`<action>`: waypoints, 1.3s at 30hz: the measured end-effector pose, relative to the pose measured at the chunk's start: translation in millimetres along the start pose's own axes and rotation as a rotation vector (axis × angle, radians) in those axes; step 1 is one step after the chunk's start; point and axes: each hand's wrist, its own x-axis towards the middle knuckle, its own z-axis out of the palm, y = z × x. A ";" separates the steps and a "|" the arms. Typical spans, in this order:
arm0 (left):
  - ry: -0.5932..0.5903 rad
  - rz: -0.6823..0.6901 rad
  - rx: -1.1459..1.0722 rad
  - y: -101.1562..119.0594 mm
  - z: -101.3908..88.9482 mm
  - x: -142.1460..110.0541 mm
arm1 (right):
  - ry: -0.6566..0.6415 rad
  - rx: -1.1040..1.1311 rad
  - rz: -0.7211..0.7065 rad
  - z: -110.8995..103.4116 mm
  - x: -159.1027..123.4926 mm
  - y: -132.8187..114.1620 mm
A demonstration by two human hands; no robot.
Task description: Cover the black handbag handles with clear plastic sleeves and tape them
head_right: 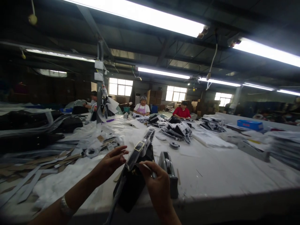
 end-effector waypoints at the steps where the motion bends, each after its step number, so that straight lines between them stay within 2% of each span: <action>1: 0.006 0.012 0.029 -2.1 1.3 0.5 | -0.026 0.070 -0.020 3.3 -0.7 0.8; 4: 0.023 0.076 0.157 -5.5 3.9 1.2 | -0.129 0.162 -0.093 15.1 2.5 1.1; 7: 0.027 0.133 0.273 -3.4 6.2 0.1 | -0.171 0.090 -0.119 25.3 11.8 -3.7; 11: 0.019 0.169 0.305 1.2 10.1 -2.9 | -0.212 0.015 -0.089 29.6 25.9 -12.7; 17: -0.038 0.189 0.296 1.6 18.3 -4.5 | -0.301 -0.326 -0.151 26.2 41.3 -19.4; 19: -0.068 0.210 0.393 5.0 23.2 -5.5 | -0.334 -0.452 -0.202 26.4 45.0 -20.8; 22: -0.103 0.360 0.691 14.2 31.5 -9.1 | -0.347 -0.528 -0.256 26.9 48.4 -21.4; 25: -0.112 0.512 0.949 22.1 37.4 -15.6 | -0.372 -0.394 -0.213 26.2 48.3 -19.0; 28: -0.102 0.563 1.082 23.0 39.3 -23.9 | -0.464 0.024 -0.044 25.6 45.1 -13.9; 30: -0.056 0.573 1.084 19.7 37.7 -29.0 | -0.480 0.362 0.121 25.8 42.1 -10.3; 33: 0.083 0.520 0.929 12.9 30.7 -34.2 | -0.343 0.633 0.305 26.4 37.2 -6.5; 36: 0.249 0.350 0.649 6.4 21.7 -38.0 | -0.193 0.552 0.303 27.4 31.5 -5.2; 39: 0.362 0.264 0.482 -0.7 15.9 -45.2 | -0.132 0.280 0.117 28.9 24.9 -4.3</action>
